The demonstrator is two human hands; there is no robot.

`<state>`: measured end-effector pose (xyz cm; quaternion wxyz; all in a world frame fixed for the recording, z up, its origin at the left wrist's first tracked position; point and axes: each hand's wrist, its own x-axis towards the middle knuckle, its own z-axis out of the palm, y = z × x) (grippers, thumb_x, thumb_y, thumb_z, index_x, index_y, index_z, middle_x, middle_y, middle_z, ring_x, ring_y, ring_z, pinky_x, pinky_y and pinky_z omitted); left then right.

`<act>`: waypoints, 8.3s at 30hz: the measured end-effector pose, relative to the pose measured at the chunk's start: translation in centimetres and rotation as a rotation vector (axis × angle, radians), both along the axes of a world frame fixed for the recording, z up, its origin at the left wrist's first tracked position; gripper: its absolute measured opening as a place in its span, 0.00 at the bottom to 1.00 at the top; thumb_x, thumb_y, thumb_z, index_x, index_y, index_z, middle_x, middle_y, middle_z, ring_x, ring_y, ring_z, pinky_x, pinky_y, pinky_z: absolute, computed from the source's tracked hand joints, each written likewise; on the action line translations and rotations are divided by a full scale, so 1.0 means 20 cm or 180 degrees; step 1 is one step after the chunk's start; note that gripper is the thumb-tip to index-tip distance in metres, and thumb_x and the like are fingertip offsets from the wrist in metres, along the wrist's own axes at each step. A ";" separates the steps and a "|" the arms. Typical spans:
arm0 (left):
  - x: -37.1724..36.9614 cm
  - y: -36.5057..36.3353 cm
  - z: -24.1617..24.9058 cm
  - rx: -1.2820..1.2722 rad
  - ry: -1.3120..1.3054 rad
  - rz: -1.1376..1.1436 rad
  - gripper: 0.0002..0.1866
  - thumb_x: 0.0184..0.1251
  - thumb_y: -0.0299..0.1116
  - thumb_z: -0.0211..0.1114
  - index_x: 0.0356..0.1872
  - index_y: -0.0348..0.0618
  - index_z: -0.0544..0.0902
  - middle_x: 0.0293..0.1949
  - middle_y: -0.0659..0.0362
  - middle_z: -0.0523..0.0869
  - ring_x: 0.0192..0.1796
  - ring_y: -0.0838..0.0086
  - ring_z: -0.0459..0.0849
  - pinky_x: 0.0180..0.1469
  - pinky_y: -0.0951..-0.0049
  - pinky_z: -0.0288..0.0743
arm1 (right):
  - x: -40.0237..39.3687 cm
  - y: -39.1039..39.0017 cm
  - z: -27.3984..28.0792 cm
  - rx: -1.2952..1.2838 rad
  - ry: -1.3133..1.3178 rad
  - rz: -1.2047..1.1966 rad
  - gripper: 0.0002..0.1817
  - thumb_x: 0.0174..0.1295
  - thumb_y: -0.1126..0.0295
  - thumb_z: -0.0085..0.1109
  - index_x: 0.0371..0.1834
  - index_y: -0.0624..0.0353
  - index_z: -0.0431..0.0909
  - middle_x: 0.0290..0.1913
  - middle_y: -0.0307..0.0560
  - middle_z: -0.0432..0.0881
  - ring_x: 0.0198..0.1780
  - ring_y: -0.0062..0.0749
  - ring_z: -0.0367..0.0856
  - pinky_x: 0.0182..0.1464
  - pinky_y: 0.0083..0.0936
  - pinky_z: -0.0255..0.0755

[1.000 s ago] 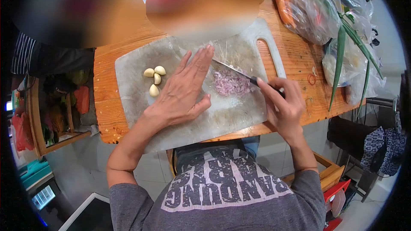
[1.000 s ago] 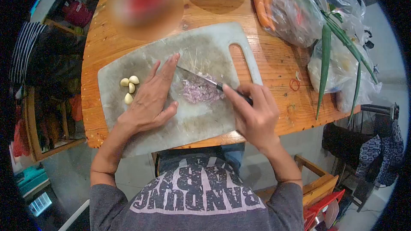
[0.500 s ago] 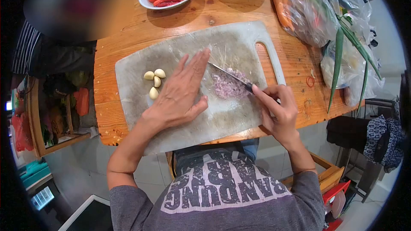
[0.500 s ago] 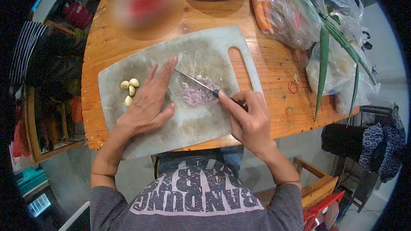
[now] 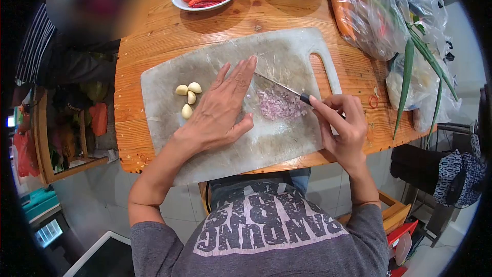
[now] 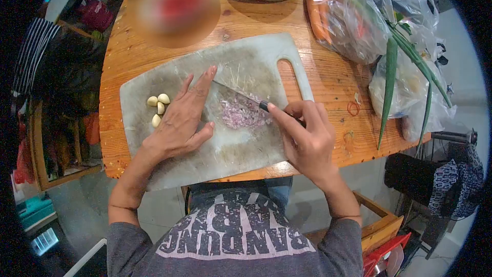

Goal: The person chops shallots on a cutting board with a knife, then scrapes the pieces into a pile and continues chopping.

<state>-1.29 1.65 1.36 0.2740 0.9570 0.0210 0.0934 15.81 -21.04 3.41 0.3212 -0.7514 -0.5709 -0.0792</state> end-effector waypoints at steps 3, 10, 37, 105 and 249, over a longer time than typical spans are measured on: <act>0.00 0.00 0.01 0.0038 -0.0013 0.0027 0.54 0.57 0.34 0.62 0.83 0.30 0.42 0.83 0.38 0.54 0.84 0.50 0.55 0.87 0.47 0.37 | -0.04 -0.03 0.01 -0.0006 -0.0058 0.0002 0.27 0.48 0.85 0.71 0.54 0.54 0.90 0.37 0.45 0.79 0.36 0.38 0.76 0.37 0.32 0.73; 0.01 0.02 0.02 0.0047 0.0043 0.0016 0.55 0.56 0.35 0.62 0.83 0.30 0.41 0.83 0.39 0.53 0.85 0.50 0.54 0.87 0.48 0.37 | -0.03 -0.03 -0.01 0.0000 0.0227 0.0019 0.27 0.49 0.86 0.71 0.55 0.55 0.90 0.36 0.44 0.79 0.36 0.36 0.75 0.37 0.29 0.71; 0.01 -0.01 -0.02 -0.0116 0.0103 -0.0213 0.57 0.56 0.40 0.61 0.84 0.33 0.40 0.84 0.41 0.52 0.85 0.51 0.54 0.87 0.47 0.34 | -0.01 -0.09 0.05 -0.0144 0.0039 -0.0119 0.25 0.49 0.83 0.72 0.53 0.53 0.91 0.34 0.43 0.78 0.34 0.36 0.75 0.33 0.30 0.70; 0.00 -0.01 0.02 -0.0151 -0.0132 -0.0178 0.62 0.51 0.36 0.61 0.84 0.39 0.32 0.81 0.45 0.63 0.78 0.44 0.68 0.87 0.46 0.36 | -0.11 -0.14 -0.02 -0.0119 -0.0138 -0.0228 0.24 0.49 0.82 0.74 0.53 0.55 0.90 0.33 0.42 0.78 0.33 0.35 0.74 0.32 0.30 0.68; -0.01 0.01 0.02 -0.0233 -0.0071 -0.0125 0.58 0.52 0.17 0.55 0.84 0.39 0.32 0.82 0.47 0.62 0.78 0.45 0.66 0.86 0.47 0.45 | -0.19 -0.11 0.00 -0.0168 0.0496 -0.0003 0.30 0.52 0.87 0.68 0.62 0.60 0.85 0.38 0.49 0.79 0.38 0.41 0.77 0.42 0.34 0.72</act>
